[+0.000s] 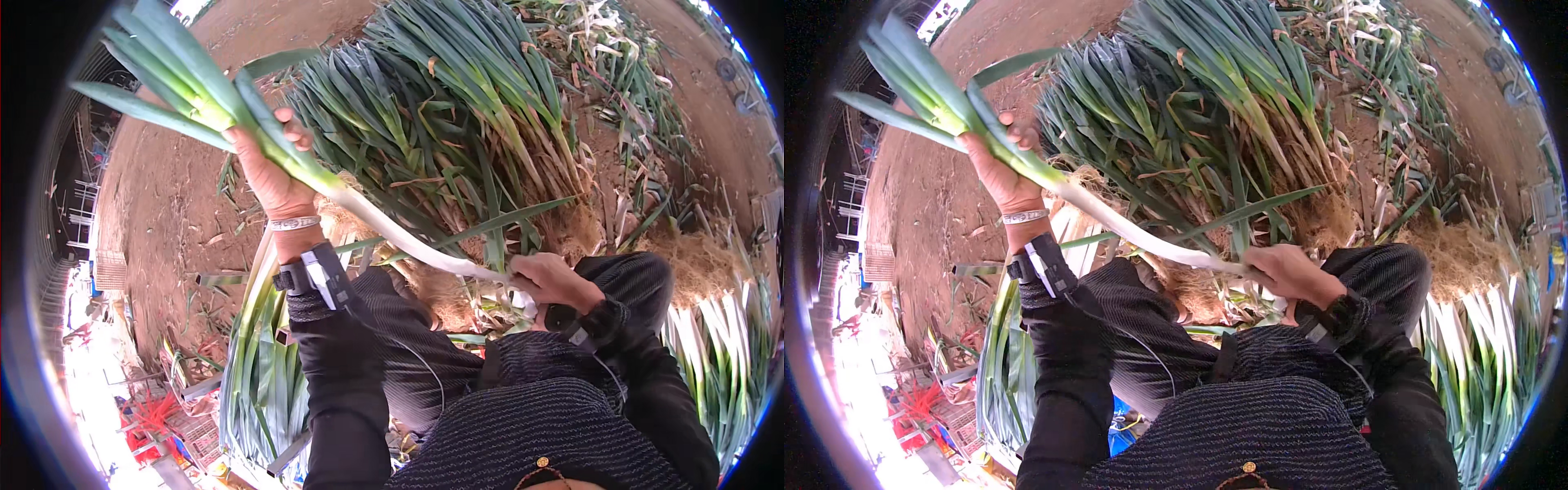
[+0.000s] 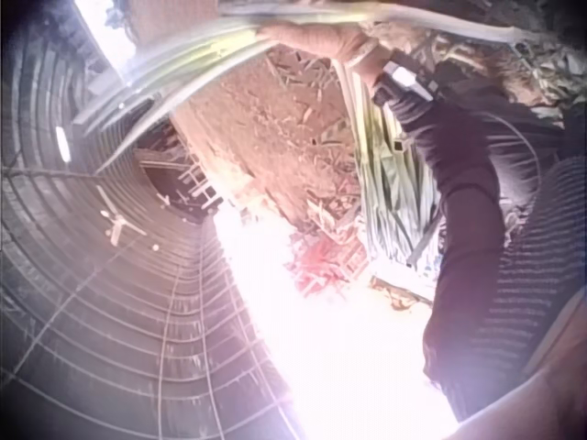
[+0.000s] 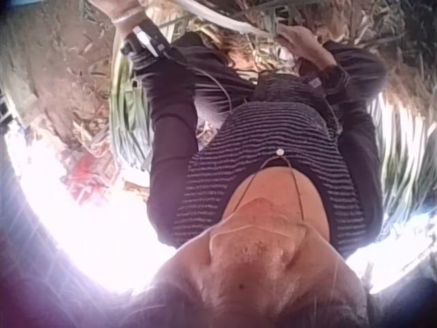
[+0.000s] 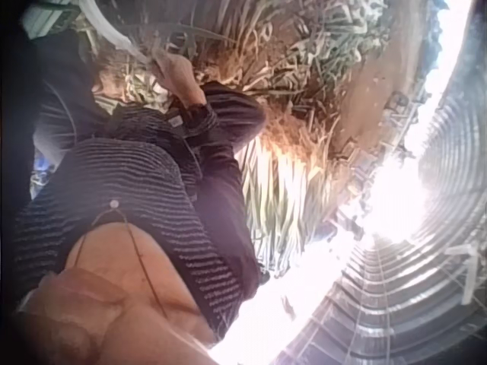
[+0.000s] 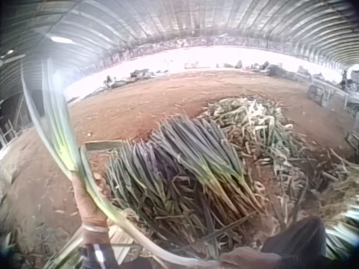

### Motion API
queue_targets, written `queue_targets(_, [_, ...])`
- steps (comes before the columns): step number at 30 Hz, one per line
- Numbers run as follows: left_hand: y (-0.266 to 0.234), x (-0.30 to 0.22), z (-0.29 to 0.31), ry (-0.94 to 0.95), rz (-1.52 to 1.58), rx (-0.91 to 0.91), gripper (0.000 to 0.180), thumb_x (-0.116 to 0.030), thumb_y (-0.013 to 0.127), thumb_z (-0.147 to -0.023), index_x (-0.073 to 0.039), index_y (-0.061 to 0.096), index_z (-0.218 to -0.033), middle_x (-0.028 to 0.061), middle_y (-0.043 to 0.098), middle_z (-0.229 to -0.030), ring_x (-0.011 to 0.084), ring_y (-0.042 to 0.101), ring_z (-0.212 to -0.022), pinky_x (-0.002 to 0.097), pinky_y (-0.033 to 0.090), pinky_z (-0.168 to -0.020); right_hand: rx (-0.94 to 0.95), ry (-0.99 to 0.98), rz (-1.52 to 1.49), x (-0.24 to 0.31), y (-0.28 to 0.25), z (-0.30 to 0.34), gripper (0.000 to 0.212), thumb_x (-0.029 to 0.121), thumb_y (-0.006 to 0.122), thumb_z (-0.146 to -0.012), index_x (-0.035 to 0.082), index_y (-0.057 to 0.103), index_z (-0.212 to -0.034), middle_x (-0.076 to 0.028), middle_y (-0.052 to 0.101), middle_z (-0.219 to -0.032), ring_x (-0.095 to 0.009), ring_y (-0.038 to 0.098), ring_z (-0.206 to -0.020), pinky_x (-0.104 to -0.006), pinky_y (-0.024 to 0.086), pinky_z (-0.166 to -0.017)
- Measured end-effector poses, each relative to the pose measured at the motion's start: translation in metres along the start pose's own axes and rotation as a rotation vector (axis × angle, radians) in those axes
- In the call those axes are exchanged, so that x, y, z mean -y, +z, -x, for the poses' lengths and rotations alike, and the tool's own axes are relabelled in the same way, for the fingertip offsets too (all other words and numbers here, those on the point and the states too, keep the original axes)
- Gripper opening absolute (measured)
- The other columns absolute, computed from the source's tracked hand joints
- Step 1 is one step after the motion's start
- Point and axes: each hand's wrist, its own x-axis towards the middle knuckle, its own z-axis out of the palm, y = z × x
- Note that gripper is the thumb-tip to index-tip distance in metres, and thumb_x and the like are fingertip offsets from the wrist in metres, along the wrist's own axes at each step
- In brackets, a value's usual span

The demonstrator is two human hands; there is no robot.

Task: Peeling and cleaning outer layers of leeks by hand.

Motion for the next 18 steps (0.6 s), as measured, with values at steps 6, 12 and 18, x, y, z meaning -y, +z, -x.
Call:
queue_targets(6, [-0.016, -0.008, -0.002, -0.094, 0.057, 0.096, 0.066, -0.065, 0.066, -0.075, -0.002, 0.061, -0.094, 0.0021, 0.054, -0.073, 0.0116, 0.047, -0.063, 0.0244, 0.041, -0.054, 0.258, 0.247, 0.371, -0.053, 0.004, 0.016, 0.037, 0.029, 0.061, -0.087, 0.005, 0.06, -0.116, -0.013, 0.064, -0.086, -0.034, 0.064, -0.085, -0.0414, 0.053, -0.076])
queue_targets(12, [0.018, 0.025, 0.008, -0.152, 0.202, 0.117, 0.074, -0.067, 0.061, -0.079, -0.012, 0.047, -0.128, 0.0066, 0.058, -0.095, 0.0172, 0.054, -0.08, 0.03, 0.045, -0.058, -0.343, -0.234, -0.356, 0.047, -0.019, -0.107, 0.042, 0.019, 0.072, -0.084, 0.001, 0.057, -0.119, -0.008, 0.062, -0.094, -0.018, 0.061, -0.083, -0.0306, 0.05, -0.073])
queue_targets(18, [0.032, 0.038, 0.012, -0.239, 0.296, 0.214, 0.079, -0.068, 0.059, -0.078, -0.007, 0.047, -0.126, 0.0067, 0.056, -0.089, 0.0176, 0.055, -0.074, 0.0282, 0.045, -0.055, -0.354, -0.23, -0.696, 0.1, -0.033, -0.155, 0.035, 0.015, 0.077, -0.079, 0.001, 0.056, -0.104, -0.006, 0.061, -0.082, -0.012, 0.058, -0.075, -0.0289, 0.047, -0.067])
